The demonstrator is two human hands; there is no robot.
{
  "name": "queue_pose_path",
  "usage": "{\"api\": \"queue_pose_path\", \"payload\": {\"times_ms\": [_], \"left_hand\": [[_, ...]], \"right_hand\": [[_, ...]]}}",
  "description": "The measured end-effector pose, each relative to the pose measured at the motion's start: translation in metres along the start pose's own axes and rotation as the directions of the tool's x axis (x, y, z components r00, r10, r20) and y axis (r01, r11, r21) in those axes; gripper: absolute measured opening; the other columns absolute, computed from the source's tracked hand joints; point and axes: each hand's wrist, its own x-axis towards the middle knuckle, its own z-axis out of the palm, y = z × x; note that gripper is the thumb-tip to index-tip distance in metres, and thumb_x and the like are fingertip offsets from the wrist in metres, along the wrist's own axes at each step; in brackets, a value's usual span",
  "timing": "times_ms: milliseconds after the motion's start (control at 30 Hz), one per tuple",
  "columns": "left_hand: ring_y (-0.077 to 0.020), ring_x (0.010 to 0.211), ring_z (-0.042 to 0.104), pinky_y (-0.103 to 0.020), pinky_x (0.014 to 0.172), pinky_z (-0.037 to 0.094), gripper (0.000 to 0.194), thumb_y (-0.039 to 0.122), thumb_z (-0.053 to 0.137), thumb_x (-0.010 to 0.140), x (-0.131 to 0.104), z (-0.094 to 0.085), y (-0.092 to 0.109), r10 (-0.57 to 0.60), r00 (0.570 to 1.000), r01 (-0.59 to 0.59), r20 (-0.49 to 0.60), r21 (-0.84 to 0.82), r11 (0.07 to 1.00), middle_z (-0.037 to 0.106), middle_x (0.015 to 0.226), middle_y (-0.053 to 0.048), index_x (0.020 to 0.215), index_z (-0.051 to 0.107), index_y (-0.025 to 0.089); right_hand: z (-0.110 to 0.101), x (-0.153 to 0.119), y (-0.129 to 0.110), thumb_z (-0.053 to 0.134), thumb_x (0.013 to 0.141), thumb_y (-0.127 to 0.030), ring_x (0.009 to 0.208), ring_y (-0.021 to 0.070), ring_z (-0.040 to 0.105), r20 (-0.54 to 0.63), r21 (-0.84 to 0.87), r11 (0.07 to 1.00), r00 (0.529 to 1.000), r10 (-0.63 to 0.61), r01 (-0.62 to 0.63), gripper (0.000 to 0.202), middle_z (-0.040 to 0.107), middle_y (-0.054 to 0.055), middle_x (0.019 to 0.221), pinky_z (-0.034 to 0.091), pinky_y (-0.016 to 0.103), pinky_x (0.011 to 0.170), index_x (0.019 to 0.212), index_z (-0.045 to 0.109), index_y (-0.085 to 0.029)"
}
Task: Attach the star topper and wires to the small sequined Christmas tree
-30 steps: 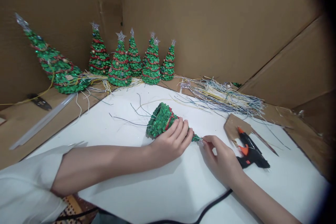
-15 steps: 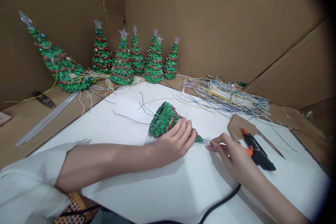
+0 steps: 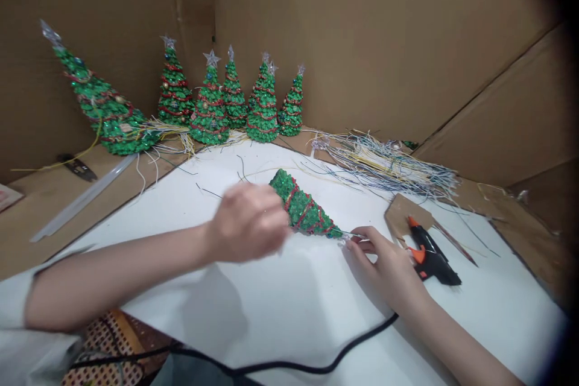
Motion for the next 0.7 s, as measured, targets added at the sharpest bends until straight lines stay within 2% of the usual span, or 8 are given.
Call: {"api": "queue_pose_path", "payload": {"times_ms": [33,100,167,200,267,400,500,700], "left_hand": [[-0.0169,0.072,0.059,-0.032,0.069,0.042,0.005,0.021,0.049,0.082,-0.005,-0.004,-0.013,-0.146,0.989,0.146,0.008,-0.004,0.989,0.061,0.070,-0.002,0.078,0.053,0.021],[-0.0156,0.061,0.053,-0.032,0.063,0.039,0.013,0.020,0.047,0.084,-0.018,-0.007,-0.036,-0.343,0.914,0.344,0.216,0.037,0.938,0.055,0.060,0.000,0.071,0.050,0.020],[-0.0160,0.066,0.053,-0.032,0.065,0.039,0.019,0.025,0.044,0.087,-0.031,-0.003,-0.051,-0.394,0.811,0.429,0.432,0.019,0.903,0.058,0.066,-0.002,0.072,0.054,0.019],[-0.0170,0.071,0.054,-0.032,0.068,0.039,0.019,0.028,0.044,0.087,-0.036,-0.001,-0.056,-0.401,0.771,0.453,0.494,0.016,0.891,0.059,0.071,-0.003,0.077,0.057,0.018],[-0.0192,0.081,0.054,-0.034,0.073,0.039,0.022,0.033,0.044,0.087,-0.043,0.005,-0.059,-0.389,0.723,0.463,0.572,0.016,0.886,0.060,0.082,-0.005,0.086,0.060,0.019],[-0.0215,0.089,0.053,-0.036,0.077,0.039,0.025,0.035,0.043,0.088,-0.046,0.010,-0.055,-0.364,0.688,0.457,0.628,0.015,0.889,0.057,0.093,-0.008,0.093,0.061,0.018],[-0.0220,0.090,0.051,-0.037,0.078,0.038,0.026,0.033,0.040,0.089,-0.048,0.012,-0.053,-0.344,0.684,0.440,0.643,0.012,0.898,0.057,0.096,-0.008,0.096,0.060,0.018],[-0.0233,0.090,0.049,-0.038,0.077,0.036,0.027,0.031,0.038,0.089,-0.047,0.015,-0.054,-0.338,0.664,0.464,0.667,-0.014,0.886,0.061,0.090,-0.008,0.084,0.060,0.017]], "right_hand": [[0.001,0.000,-0.001,0.043,0.086,-0.036,0.075,0.0183,0.067,0.001,0.005,1.000,1.000,0.009,-0.009,0.017,0.068,0.005,0.081,0.050,0.025,0.055,0.093,0.050,-0.022],[0.002,0.000,-0.002,0.043,0.087,-0.038,0.075,0.0176,0.067,0.006,-0.011,1.000,1.000,0.019,-0.018,0.020,0.068,0.005,0.082,0.050,0.025,0.056,0.096,0.050,-0.022],[0.004,0.000,-0.003,0.044,0.086,-0.039,0.071,0.0171,0.066,-0.004,-0.067,0.998,1.000,0.017,-0.018,0.022,0.067,0.004,0.082,0.049,0.025,0.055,0.098,0.050,-0.022],[0.005,0.000,-0.003,0.045,0.086,-0.040,0.069,0.0170,0.066,-0.016,-0.104,0.995,1.000,0.009,-0.011,0.023,0.067,0.003,0.081,0.048,0.026,0.055,0.099,0.050,-0.022],[0.006,0.001,-0.003,0.047,0.084,-0.041,0.065,0.0168,0.064,-0.042,-0.176,0.984,0.999,-0.024,0.016,0.025,0.066,0.002,0.080,0.047,0.027,0.054,0.100,0.051,-0.022],[0.008,0.002,-0.003,0.047,0.085,-0.039,0.059,0.0157,0.061,-0.063,-0.250,0.966,0.994,-0.088,0.070,0.024,0.065,0.002,0.079,0.044,0.027,0.052,0.098,0.052,-0.021],[0.010,0.003,-0.003,0.047,0.085,-0.039,0.066,0.0176,0.061,-0.100,-0.301,0.945,0.982,-0.162,0.125,0.025,0.065,0.004,0.082,0.045,0.029,0.057,0.098,0.053,-0.018],[0.011,0.011,-0.013,0.053,0.083,-0.040,0.097,0.0303,0.053,-0.189,-0.481,0.826,0.885,-0.425,0.294,0.033,0.063,0.014,0.102,0.042,0.042,0.079,0.102,0.055,-0.014]]}}
